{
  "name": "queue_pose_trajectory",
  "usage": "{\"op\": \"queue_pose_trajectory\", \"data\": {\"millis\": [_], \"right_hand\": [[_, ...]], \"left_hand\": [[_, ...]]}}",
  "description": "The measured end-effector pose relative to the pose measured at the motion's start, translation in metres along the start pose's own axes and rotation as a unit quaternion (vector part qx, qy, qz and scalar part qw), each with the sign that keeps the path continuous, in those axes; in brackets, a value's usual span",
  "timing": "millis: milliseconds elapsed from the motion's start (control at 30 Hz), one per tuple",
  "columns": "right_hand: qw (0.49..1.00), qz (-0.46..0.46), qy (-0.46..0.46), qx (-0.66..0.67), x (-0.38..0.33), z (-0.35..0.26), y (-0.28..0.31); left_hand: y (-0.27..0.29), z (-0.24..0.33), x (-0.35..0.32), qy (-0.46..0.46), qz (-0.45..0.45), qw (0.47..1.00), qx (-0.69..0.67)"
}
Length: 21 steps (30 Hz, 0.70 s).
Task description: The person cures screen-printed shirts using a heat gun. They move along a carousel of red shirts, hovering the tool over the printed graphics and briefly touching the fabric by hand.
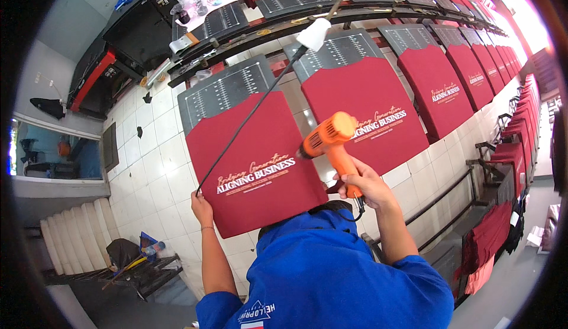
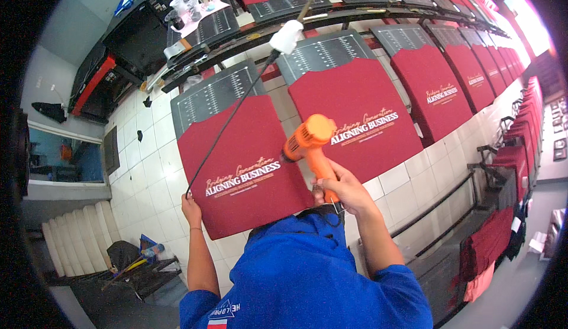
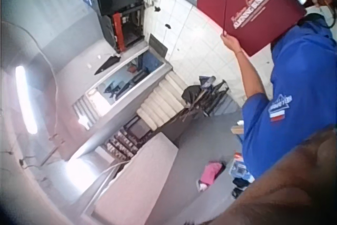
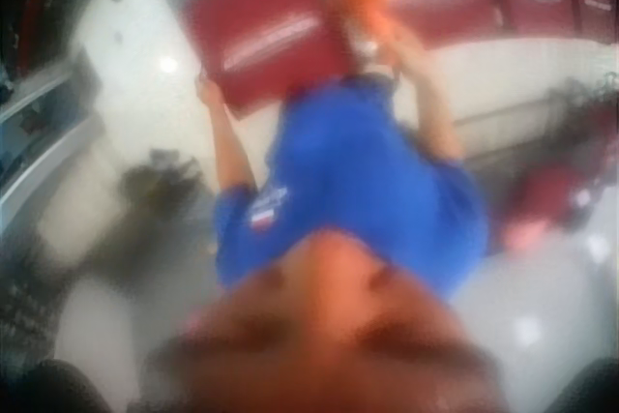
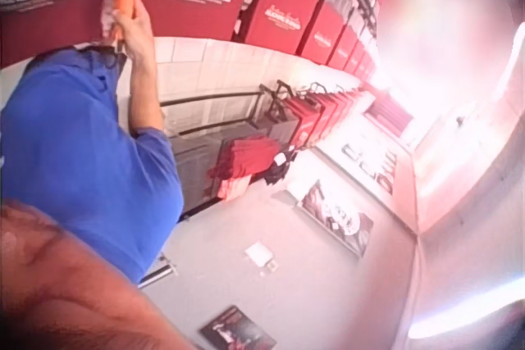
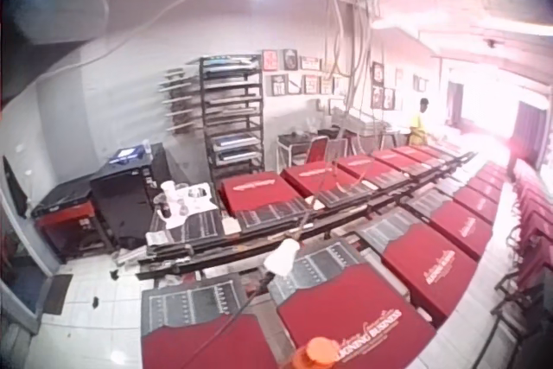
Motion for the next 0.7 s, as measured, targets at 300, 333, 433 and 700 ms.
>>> {"op": "queue_pose_trajectory", "data": {"millis": [300, 333, 433, 700], "right_hand": [[0.969, 0.132, -0.006, -0.210, 0.035, 0.042, -0.083], [0.972, 0.138, -0.002, -0.190, 0.034, 0.040, -0.087], [0.973, 0.155, 0.017, -0.169, 0.033, 0.046, -0.099], [0.967, 0.173, 0.015, -0.188, 0.034, 0.054, -0.114]], "left_hand": [[-0.022, -0.013, 0.099, -0.031, -0.097, 0.994, -0.043], [-0.024, -0.015, 0.106, -0.029, -0.103, 0.993, -0.039], [-0.028, -0.009, 0.123, -0.031, -0.118, 0.992, -0.038], [-0.051, 0.003, 0.139, -0.077, -0.137, 0.986, -0.057]]}}
Point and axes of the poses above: each hand's wrist, its own x-axis towards the middle knuckle, its own y-axis out of the back of the hand, z = x × y, the point moved 9 cm from there along x, towards the middle knuckle, and after that the axes turned 8 degrees about -y, right-handed, at the moved point
